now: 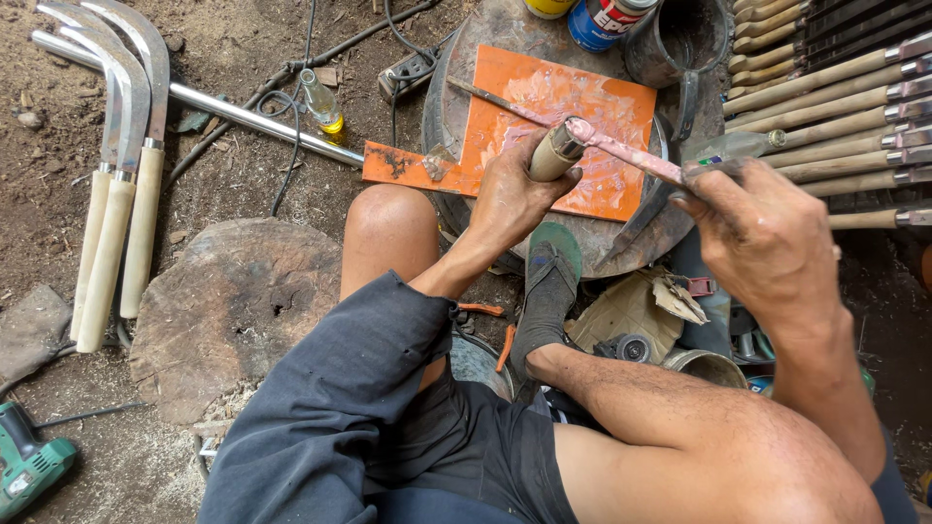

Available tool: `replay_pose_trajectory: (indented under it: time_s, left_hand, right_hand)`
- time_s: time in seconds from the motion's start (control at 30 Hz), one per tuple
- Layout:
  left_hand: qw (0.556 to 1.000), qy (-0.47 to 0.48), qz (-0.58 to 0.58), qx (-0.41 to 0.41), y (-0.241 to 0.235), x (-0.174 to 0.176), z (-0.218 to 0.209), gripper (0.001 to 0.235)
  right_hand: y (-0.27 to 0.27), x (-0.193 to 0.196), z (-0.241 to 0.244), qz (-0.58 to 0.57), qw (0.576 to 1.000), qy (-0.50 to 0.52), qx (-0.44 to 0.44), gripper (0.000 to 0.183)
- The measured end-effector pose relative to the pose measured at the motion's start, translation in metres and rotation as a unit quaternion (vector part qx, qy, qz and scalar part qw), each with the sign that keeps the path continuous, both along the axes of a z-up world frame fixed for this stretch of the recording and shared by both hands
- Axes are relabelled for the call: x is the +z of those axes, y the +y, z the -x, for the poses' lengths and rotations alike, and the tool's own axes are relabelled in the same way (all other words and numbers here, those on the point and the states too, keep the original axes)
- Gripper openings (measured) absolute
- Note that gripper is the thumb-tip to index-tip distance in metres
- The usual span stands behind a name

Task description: The person applies a pink paste into the socket of a wooden handle, inserts a metal sickle blade, and taps it to seat the blade. The person then uses an angle grinder to smooth the blade edge and marks the blade with a pencil. Finally, the person inserts a metal rod into the handle and places the assembled tool with others.

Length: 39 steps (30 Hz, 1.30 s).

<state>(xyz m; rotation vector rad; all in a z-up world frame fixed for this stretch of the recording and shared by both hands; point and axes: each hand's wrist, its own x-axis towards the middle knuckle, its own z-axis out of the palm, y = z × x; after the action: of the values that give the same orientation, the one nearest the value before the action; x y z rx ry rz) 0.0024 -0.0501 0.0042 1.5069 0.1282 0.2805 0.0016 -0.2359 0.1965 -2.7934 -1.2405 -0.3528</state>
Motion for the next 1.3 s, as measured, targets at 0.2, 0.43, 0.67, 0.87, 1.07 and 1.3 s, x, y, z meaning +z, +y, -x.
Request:
replay_pose_trajectory:
  time_s: [0.2,0.43,0.67,0.87,1.07,1.3]
  left_hand:
    - [1.0,-0.021,-0.009,-0.014,-0.001,0.0,0.0,0.046]
    - [0.999,-0.019,-0.003,-0.048,0.002,0.004,0.003,0.047]
    - [0.997,-0.025,0.019,-0.071,0.003,0.007,0.004,0.048]
    - [0.996,-0.021,0.008,-0.09,0.001,0.003,0.004,0.045]
    - [0.996,-0.024,-0.004,-0.09,-0.001,-0.002,0.002,0.043]
    - [0.995,-0.018,0.027,-0.098,-0.001,-0.001,0.003,0.046]
  right_hand:
    - [0.007,0.022,-0.003,-0.004,1.0,0.009,0.009,0.017]
    - [-0.009,0.003,-0.015,-0.094,0.984,0.146,-0.04,0.012]
    - [-0.025,-0.015,-0.028,-0.162,0.924,0.313,-0.149,0.015]
    - [-0.039,-0.029,-0.04,-0.186,0.884,0.402,-0.152,0.022]
    - [-0.048,-0.027,-0.047,-0.175,0.872,0.426,-0.165,0.021]
    - [-0.044,-0.011,-0.038,-0.08,0.989,0.126,-0.001,0.015]
